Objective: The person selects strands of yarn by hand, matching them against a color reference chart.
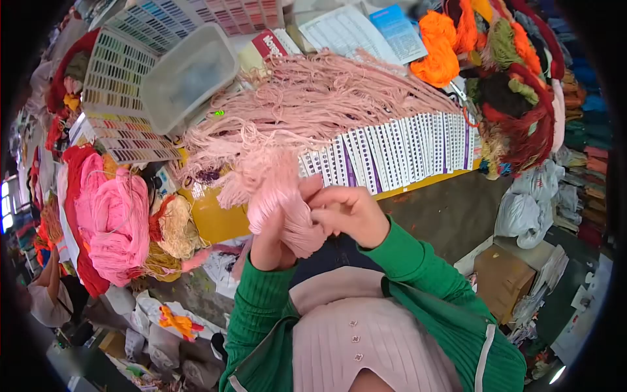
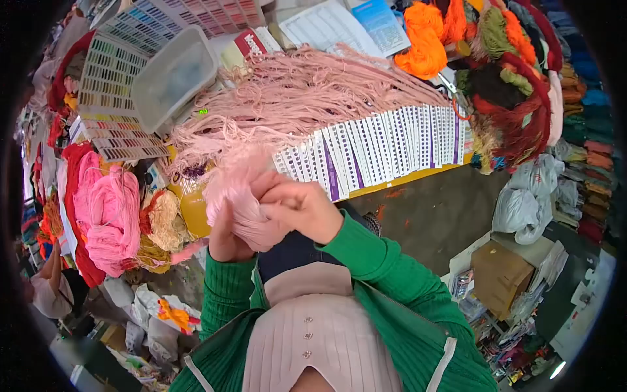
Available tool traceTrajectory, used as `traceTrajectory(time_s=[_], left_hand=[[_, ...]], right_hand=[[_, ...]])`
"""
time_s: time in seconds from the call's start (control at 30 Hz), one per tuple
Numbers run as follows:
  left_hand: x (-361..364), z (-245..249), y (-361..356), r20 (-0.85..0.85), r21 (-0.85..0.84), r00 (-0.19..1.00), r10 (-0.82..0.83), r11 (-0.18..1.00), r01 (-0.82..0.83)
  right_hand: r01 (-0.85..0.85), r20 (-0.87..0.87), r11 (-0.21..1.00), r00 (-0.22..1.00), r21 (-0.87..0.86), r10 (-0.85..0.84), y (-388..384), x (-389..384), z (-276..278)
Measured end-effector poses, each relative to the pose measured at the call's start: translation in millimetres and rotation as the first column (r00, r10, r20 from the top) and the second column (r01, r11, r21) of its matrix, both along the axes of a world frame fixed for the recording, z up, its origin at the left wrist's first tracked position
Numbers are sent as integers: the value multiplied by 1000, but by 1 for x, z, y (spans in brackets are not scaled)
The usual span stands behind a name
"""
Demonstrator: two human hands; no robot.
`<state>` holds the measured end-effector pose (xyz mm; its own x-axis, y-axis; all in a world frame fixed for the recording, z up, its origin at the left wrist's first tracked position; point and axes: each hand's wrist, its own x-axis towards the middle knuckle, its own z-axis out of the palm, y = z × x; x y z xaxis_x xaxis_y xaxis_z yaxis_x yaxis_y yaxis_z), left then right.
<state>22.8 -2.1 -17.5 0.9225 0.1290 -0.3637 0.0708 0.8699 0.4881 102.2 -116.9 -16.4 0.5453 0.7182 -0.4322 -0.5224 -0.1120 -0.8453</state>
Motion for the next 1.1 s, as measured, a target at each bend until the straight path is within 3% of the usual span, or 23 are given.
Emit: traceTrajectory(time_s=[0.07, 0.23, 0.3, 0.37, 0.4, 0.43, 0.47, 0.53, 0.6, 0.7, 0.87, 1.03, 1.1], left_hand=[[-3, 5, 3, 116, 9, 988, -101, 995, 101], [-21, 11, 13, 154, -190, 988, -32, 980, 61], [-27, 6, 15, 83, 78, 979, -184, 981, 177], [-27, 13, 19, 167, -12, 964, -208, 977, 212], [-29, 14, 20, 193, -143, 965, -177, 968, 206], [-29, 15, 22, 213, -272, 966, -145, 941, 201], [-29, 17, 23, 207, -280, 965, -159, 936, 215], [-27, 23, 24, 287, -312, 946, -153, 918, 243], [-29, 24, 24, 364, -341, 920, -143, 899, 274], [-35, 21, 24, 217, -261, 963, -158, 942, 213], [-35, 32, 25, 155, -184, 980, -126, 971, 154], [-41, 14, 27, 119, -233, 985, -128, 960, 153], [-42, 14, 27, 131, -252, 981, -144, 952, 173]], right_hand=[[0, -24, 1000, 1000, 26, 1, 5, -3, 10], [-9, -77, 995, 997, 97, 16, 5, -11, 24], [16, -89, 995, 996, 100, -7, 7, -21, 28], [36, -147, 987, 989, 156, -13, 8, -27, 35], [36, -143, 987, 990, 154, -13, 9, -28, 40], [78, -243, 987, 969, 138, -42, 10, -28, 45], [119, -341, 986, 937, 119, -72, 10, -28, 49], [111, -304, 986, 950, 121, -70, 12, -32, 53], [44, -118, 995, 992, 92, -33, 13, -33, 56], [42, -3, 999, 999, 15, -42, 18, -39, 61], [71, 14, 996, 997, 52, -72, 20, -42, 56], [103, -36, 991, 994, 80, -100, 22, -46, 54], [127, -48, 976, 992, 176, -120, 23, -46, 48]])
